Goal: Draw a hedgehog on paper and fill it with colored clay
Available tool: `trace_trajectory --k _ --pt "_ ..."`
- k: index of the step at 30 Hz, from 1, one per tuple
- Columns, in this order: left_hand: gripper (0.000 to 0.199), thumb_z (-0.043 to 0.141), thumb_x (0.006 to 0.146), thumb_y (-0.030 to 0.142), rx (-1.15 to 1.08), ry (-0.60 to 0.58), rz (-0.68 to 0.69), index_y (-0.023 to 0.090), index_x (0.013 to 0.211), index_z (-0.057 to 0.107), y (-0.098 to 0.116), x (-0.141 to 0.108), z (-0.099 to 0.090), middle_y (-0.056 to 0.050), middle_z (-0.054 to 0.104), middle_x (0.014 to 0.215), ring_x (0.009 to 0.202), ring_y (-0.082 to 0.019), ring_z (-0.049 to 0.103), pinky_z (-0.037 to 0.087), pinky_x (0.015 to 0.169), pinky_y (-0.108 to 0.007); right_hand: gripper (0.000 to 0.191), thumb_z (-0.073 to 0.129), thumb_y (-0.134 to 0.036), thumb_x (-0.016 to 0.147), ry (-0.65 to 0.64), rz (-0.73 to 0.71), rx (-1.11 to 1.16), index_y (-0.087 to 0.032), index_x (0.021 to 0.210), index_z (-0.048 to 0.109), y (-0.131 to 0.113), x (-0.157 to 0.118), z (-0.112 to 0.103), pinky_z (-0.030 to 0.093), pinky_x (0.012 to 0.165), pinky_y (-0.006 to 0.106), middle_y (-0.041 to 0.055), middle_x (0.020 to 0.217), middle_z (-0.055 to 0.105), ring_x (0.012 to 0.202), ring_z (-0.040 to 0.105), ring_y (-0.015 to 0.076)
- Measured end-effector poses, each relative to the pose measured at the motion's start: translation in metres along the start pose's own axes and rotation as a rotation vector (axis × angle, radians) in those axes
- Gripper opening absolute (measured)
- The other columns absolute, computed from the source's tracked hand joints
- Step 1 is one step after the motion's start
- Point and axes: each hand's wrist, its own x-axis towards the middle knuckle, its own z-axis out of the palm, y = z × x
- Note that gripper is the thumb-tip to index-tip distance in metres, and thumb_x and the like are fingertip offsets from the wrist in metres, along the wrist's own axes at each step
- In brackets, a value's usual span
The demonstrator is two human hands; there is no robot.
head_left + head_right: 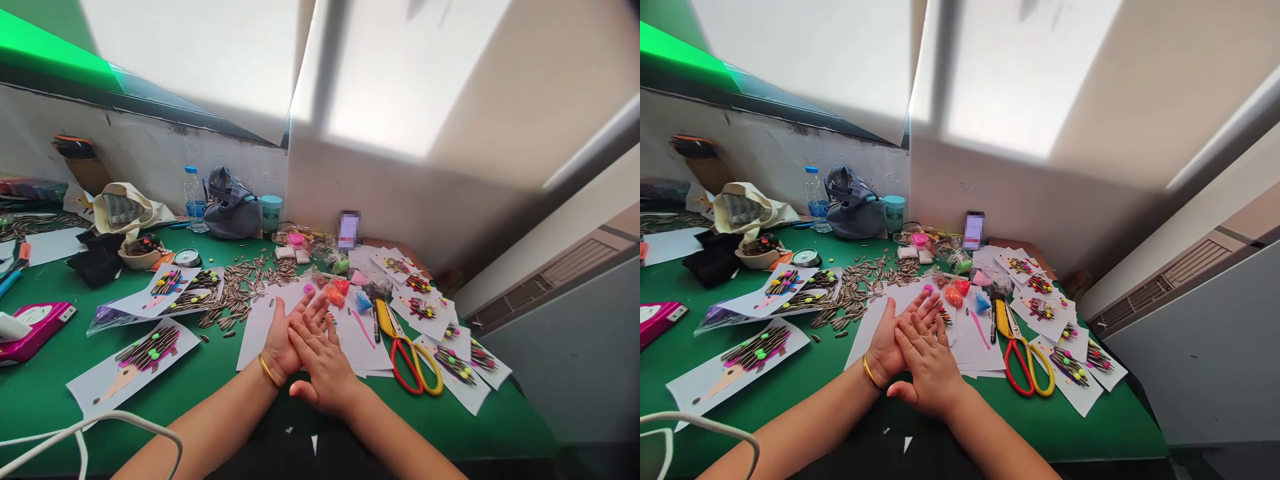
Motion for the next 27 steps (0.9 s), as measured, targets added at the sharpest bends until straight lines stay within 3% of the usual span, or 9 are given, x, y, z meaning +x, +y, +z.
trace_trajectory --k 4,9,13,17,22,27 --pt "0.073 0.024 0.091 0.070 0.005 -0.034 -0.065 0.016 0.130 0.054 -0.0032 -0.0009 -0.0016 -0.017 0.057 0.136 0.126 -0.030 0.055 0.041 0.107 -0.049 0.086 0.024 -0.071 0.092 0.016 0.085 -0.063 -0.011 0.153 0.024 0.0042 -0.0009 0.0003 0.001 0.118 0.061 0.0146 0.154 0.035 0.145 0.022 0.0342" --pt "0.072 0.026 0.090 0.071 -0.006 -0.016 0.007 0.018 0.131 0.054 -0.0041 0.0006 -0.0033 -0.015 0.057 0.137 0.126 -0.028 0.055 0.040 0.108 -0.047 0.088 0.023 -0.074 0.090 -0.009 -0.036 -0.029 -0.014 0.153 0.023 0.0031 -0.0021 0.0016 -0.002 0.119 0.057 0.0116 0.155 0.034 0.147 0.020 0.0310" --pt "0.071 0.026 0.091 0.070 0.001 -0.023 -0.082 0.019 0.132 0.053 -0.0070 0.0006 -0.0062 -0.016 0.059 0.135 0.124 -0.031 0.056 0.038 0.108 -0.053 0.083 0.026 -0.069 0.093 0.020 0.066 -0.066 -0.011 0.152 0.025 0.0042 -0.0013 0.0018 -0.002 0.119 0.058 0.0130 0.155 0.033 0.147 0.019 0.0322" --pt "0.072 0.025 0.091 0.070 -0.006 -0.009 0.032 0.018 0.134 0.052 -0.0044 0.0012 -0.0077 -0.016 0.057 0.136 0.125 -0.028 0.056 0.041 0.107 -0.047 0.086 0.027 -0.074 0.090 -0.004 -0.029 -0.054 -0.014 0.152 0.027 0.0024 -0.0030 0.0012 -0.001 0.119 0.057 0.0104 0.155 0.034 0.147 0.018 0.0308" --pt "0.073 0.025 0.091 0.070 0.030 0.021 -0.032 0.016 0.129 0.055 -0.0026 0.0010 -0.0072 -0.017 0.058 0.135 0.123 -0.030 0.056 0.042 0.106 -0.049 0.084 0.028 -0.070 0.092 0.004 0.042 -0.069 -0.011 0.153 0.024 0.0018 -0.0023 0.0027 -0.005 0.119 0.057 0.0115 0.157 0.028 0.148 0.014 0.0310" --pt "0.073 0.024 0.091 0.071 0.036 0.021 0.041 0.016 0.129 0.055 0.0011 0.0017 -0.0069 -0.016 0.055 0.138 0.125 -0.027 0.055 0.043 0.106 -0.044 0.085 0.028 -0.073 0.090 0.005 -0.050 -0.005 -0.016 0.153 0.023 -0.0012 -0.0035 0.0057 -0.007 0.119 0.057 0.0083 0.156 0.032 0.148 0.016 0.0300"
